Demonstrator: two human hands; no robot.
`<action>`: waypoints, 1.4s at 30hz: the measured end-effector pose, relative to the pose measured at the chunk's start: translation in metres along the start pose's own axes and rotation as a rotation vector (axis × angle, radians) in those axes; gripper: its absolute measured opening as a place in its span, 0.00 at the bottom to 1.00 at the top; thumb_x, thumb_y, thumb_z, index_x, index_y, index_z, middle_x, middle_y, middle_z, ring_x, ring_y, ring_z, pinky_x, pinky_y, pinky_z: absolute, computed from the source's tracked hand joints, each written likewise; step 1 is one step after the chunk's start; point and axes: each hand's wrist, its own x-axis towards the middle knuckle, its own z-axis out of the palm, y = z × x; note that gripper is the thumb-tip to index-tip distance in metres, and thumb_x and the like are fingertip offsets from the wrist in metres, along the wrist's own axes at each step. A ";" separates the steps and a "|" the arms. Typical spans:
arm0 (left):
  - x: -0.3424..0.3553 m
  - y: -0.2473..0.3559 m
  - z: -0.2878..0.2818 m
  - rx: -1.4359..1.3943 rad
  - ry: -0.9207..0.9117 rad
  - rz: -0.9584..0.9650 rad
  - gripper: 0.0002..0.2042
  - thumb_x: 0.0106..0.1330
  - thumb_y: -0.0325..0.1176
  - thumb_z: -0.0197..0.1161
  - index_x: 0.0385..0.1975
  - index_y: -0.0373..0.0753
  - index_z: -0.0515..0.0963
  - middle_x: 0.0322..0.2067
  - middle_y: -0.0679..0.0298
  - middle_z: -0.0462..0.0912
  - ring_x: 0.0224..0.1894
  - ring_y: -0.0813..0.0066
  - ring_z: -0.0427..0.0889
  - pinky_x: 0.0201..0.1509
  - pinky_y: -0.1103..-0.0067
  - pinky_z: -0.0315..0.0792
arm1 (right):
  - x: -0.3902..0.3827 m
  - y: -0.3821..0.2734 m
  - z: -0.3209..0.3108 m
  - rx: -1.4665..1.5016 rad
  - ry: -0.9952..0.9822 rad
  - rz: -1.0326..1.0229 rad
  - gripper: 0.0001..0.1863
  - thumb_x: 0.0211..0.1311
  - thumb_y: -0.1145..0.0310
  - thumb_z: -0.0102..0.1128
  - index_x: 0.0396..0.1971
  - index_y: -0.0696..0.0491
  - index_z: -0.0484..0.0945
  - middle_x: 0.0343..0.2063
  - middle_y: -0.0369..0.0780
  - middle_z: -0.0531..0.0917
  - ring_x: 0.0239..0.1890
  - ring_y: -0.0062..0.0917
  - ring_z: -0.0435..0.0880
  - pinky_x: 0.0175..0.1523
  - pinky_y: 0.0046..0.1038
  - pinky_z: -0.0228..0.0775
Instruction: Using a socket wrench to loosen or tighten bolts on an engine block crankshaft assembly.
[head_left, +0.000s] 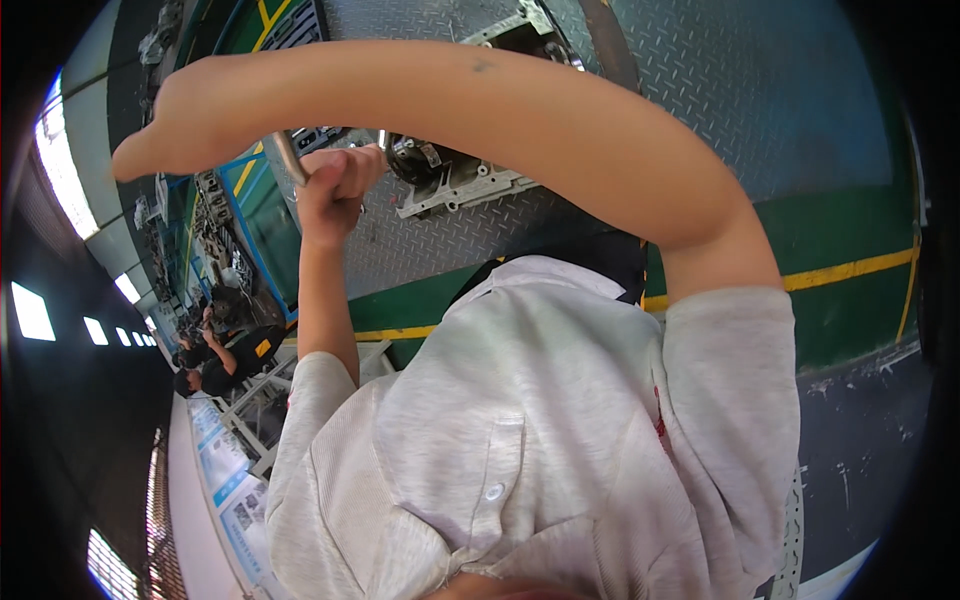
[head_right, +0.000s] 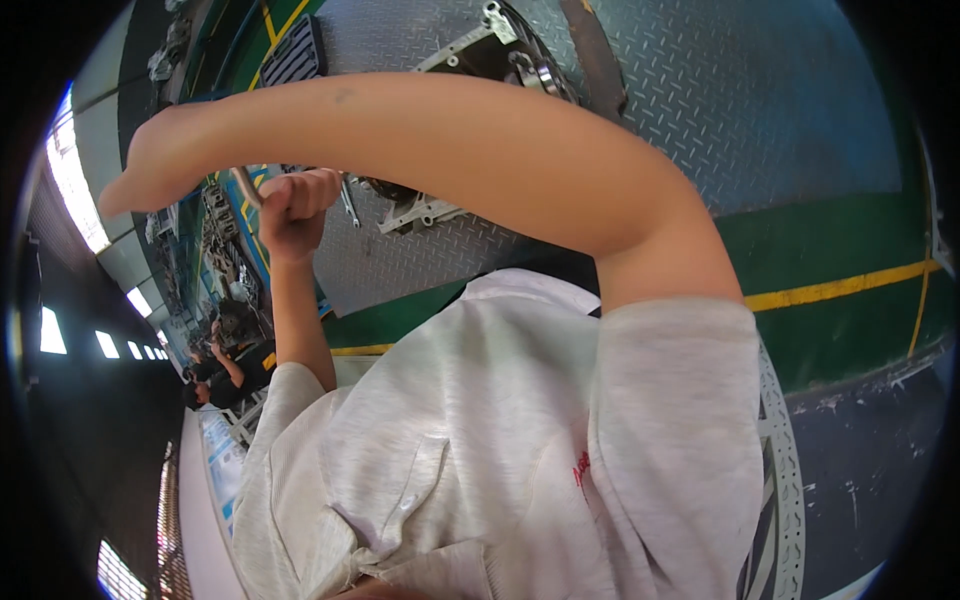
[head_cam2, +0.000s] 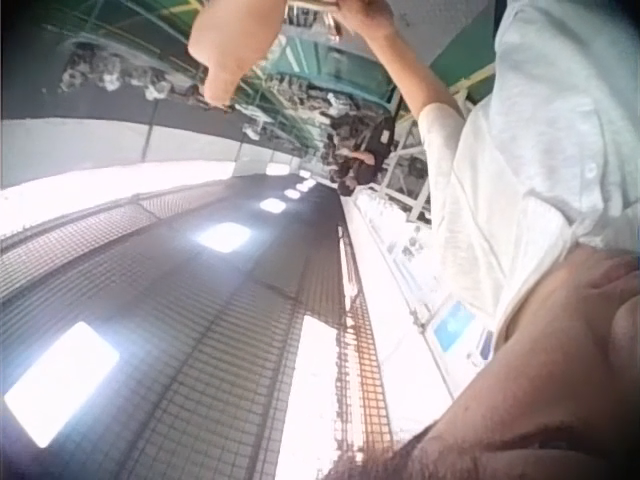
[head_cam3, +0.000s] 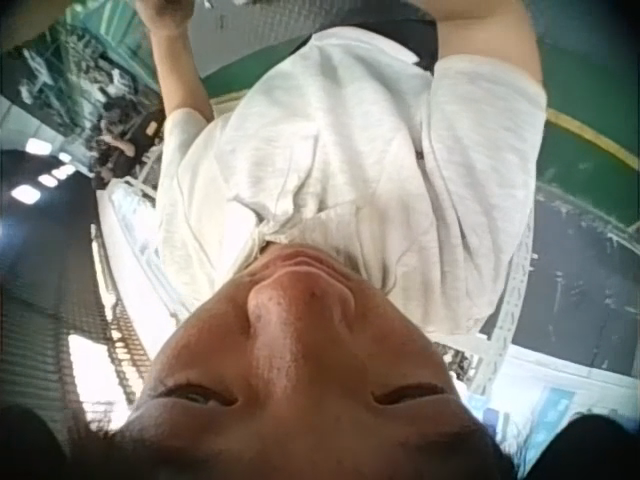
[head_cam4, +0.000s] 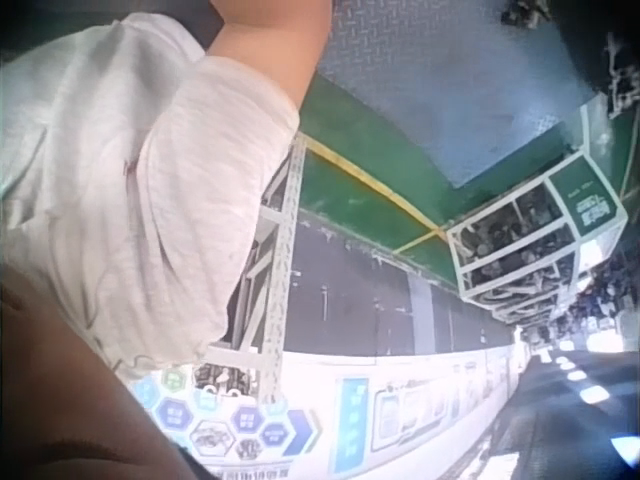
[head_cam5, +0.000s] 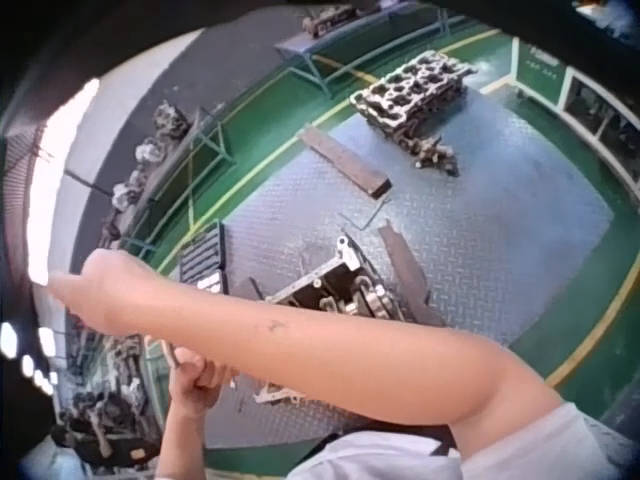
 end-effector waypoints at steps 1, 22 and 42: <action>0.000 0.000 -0.001 0.002 0.006 0.019 0.22 0.62 0.37 0.46 0.07 0.42 0.48 0.08 0.70 0.49 0.14 0.73 0.50 0.24 0.76 0.49 | 0.001 -0.002 0.002 -0.042 -0.003 -0.001 0.13 0.60 0.62 0.44 0.44 0.43 0.69 0.23 0.40 0.75 0.20 0.30 0.75 0.27 0.32 0.67; -0.057 0.002 -0.011 -0.305 0.163 0.210 0.24 0.67 0.44 0.44 0.07 0.43 0.52 0.08 0.73 0.51 0.12 0.83 0.47 0.18 0.81 0.41 | -0.038 -0.077 0.009 0.451 0.336 0.093 0.22 0.64 0.60 0.44 0.13 0.58 0.65 0.10 0.30 0.63 0.14 0.13 0.59 0.18 0.22 0.50; -0.060 0.004 0.018 -0.220 -0.160 -0.056 0.35 0.58 0.69 0.18 0.11 0.41 0.56 0.13 0.70 0.52 0.17 0.76 0.52 0.22 0.81 0.47 | -0.030 -0.086 0.014 0.879 -0.086 0.407 0.24 0.61 0.52 0.40 0.08 0.46 0.54 0.06 0.28 0.52 0.07 0.15 0.47 0.14 0.20 0.38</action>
